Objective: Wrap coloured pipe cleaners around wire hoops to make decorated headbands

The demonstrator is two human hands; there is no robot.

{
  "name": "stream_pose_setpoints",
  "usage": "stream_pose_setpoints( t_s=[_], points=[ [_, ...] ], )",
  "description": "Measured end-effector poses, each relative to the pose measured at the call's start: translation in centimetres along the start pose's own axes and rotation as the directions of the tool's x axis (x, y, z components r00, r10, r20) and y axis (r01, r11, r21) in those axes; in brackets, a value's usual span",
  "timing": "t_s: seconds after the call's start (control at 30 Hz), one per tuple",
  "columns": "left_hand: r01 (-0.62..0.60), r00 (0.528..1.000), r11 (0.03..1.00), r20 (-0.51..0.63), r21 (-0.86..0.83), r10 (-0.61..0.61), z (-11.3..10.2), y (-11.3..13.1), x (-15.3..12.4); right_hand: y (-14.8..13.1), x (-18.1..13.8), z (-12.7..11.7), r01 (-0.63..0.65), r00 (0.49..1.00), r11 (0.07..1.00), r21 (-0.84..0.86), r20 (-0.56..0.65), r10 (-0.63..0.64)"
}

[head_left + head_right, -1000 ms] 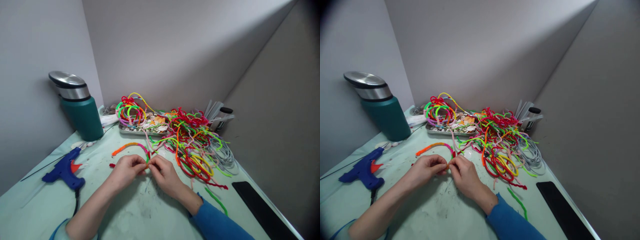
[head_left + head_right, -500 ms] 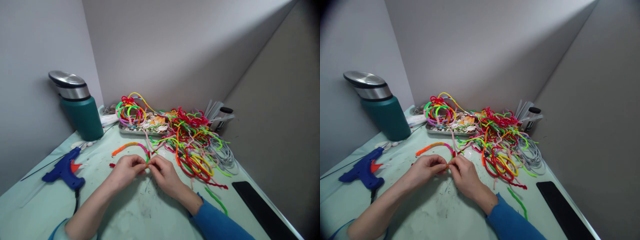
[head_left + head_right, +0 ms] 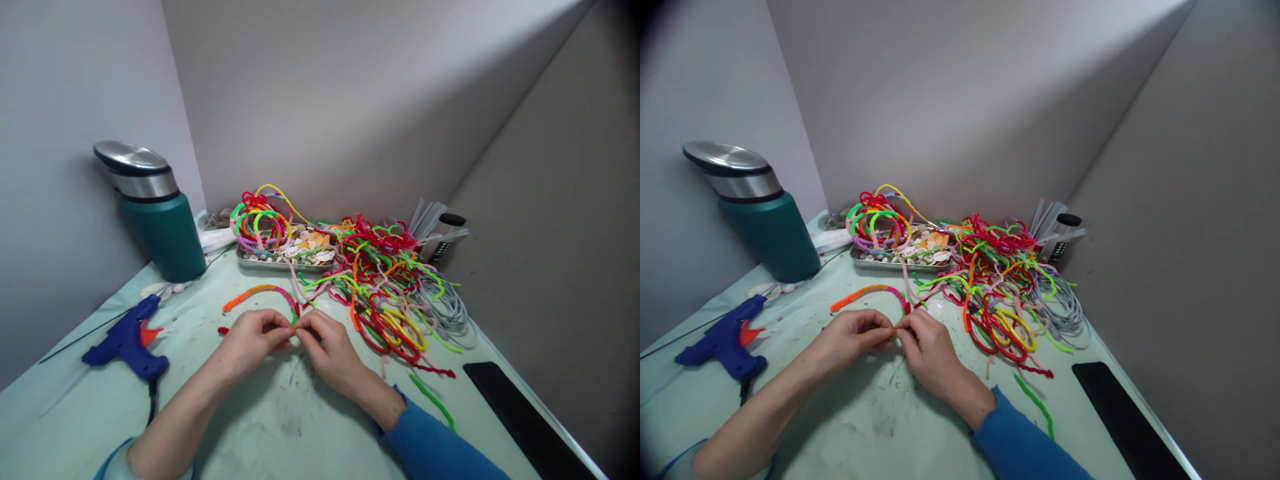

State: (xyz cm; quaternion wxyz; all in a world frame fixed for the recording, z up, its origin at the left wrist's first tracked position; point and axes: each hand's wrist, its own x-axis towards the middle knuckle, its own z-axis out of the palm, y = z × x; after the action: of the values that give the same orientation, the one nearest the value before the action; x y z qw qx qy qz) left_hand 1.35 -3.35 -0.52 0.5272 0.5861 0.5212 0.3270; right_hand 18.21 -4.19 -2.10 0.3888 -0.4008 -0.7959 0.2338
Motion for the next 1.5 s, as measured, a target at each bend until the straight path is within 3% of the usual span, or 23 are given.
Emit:
stream_pose_setpoints(
  t_s=[0.47, 0.63, 0.83, 1.27, 1.5],
  points=[
    [-0.007, 0.995, 0.997, -0.101, -0.082, -0.002, 0.51, -0.03, 0.19, -0.04, 0.06, 0.18, -0.022, 0.996, 1.000, 0.020, -0.091, 0.024],
    [-0.049, 0.997, 0.991, -0.071, -0.123, 0.041, 0.53, -0.27, 0.27, -0.01, 0.01, 0.28, -0.014, 0.997, 1.000, 0.022, -0.076, 0.016],
    [-0.120, 0.988, 0.992, -0.098, -0.036, 0.116, 0.64, -0.43, 0.21, 0.10, -0.04, 0.41, -0.007, 0.993, 1.000, 0.022, -0.117, 0.010],
    [-0.095, 0.991, 0.985, -0.107, -0.146, 0.079, 0.92, 0.27, -0.07, 0.29, -0.31, 0.13, 0.119, 0.982, 0.988, -0.104, -0.133, -0.132],
    [-0.114, 0.989, 0.987, -0.105, -0.110, 0.103, 0.83, 0.21, 0.02, 0.03, -0.28, 0.19, 0.047, 0.993, 0.999, -0.017, -0.105, -0.048]
  ],
)
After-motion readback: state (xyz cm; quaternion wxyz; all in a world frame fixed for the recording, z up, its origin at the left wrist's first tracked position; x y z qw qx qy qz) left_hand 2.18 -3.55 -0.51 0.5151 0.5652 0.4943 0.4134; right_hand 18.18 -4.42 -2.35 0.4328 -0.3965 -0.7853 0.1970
